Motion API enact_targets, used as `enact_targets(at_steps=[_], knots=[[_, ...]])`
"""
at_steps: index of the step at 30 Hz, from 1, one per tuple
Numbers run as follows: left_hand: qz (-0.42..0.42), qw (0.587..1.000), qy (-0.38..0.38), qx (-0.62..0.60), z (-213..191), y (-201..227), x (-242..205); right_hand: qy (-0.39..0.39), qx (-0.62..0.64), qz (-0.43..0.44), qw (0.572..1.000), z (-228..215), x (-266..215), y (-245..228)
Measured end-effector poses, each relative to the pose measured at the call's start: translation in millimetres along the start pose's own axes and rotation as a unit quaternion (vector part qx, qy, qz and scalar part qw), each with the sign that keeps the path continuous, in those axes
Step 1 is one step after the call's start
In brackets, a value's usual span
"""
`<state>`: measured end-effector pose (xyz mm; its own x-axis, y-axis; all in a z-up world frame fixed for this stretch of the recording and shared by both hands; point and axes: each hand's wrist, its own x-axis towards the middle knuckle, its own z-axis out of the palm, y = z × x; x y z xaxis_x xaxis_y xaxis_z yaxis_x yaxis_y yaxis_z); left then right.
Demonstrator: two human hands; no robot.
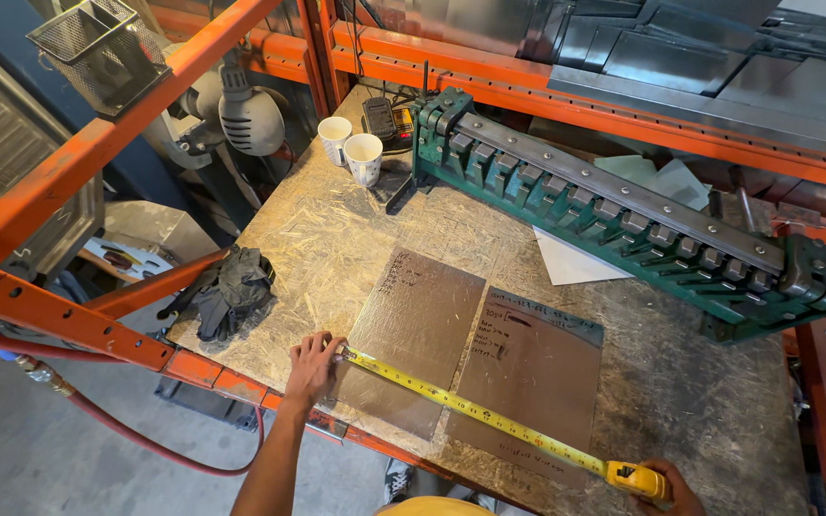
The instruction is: The person repeatedly measures two metal sheets on a workbench using a yellow tape measure. They extend and retract the tape measure multiple times along the length of the sheets, adjusting the position of the tape measure base and the extended blade across the clip.
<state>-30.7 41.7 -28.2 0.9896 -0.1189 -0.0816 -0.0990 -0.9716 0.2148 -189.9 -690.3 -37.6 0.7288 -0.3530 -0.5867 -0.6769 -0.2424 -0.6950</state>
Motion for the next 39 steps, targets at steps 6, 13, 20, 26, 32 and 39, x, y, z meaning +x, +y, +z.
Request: enact_targets(at_steps=[6, 13, 20, 26, 32, 39], knots=[[0.0, 1.0, 0.02, -0.008, 10.4, -4.0, 2.4, 0.012, -0.075, -0.033, 0.997, -0.3, 4.1, 4.9], [0.004, 1.0, 0.025, -0.007, 13.6, -5.5, 3.4, -0.003, -0.077, -0.056, 0.995, -2.2, 11.1, 11.0], [-0.004, 0.992, 0.066, -0.106, 0.3, 4.7, 3.5, 0.016, -0.117, -0.081, 0.99, 6.9, -2.3, -9.4], [0.014, 0.992, 0.038, -0.119, -23.0, 49.6, 2.4, 0.057, -0.143, -0.112, 0.982, 35.0, -41.9, -58.6], [0.11, 0.983, 0.067, -0.134, 4.4, 107.5, 0.4, 0.022, -0.079, -0.182, 0.98, 69.2, -41.7, -75.7], [0.181, 0.958, 0.031, -0.221, -6.4, 215.4, -21.8, -0.045, -0.023, -0.233, 0.971, 120.8, -72.7, -107.8]])
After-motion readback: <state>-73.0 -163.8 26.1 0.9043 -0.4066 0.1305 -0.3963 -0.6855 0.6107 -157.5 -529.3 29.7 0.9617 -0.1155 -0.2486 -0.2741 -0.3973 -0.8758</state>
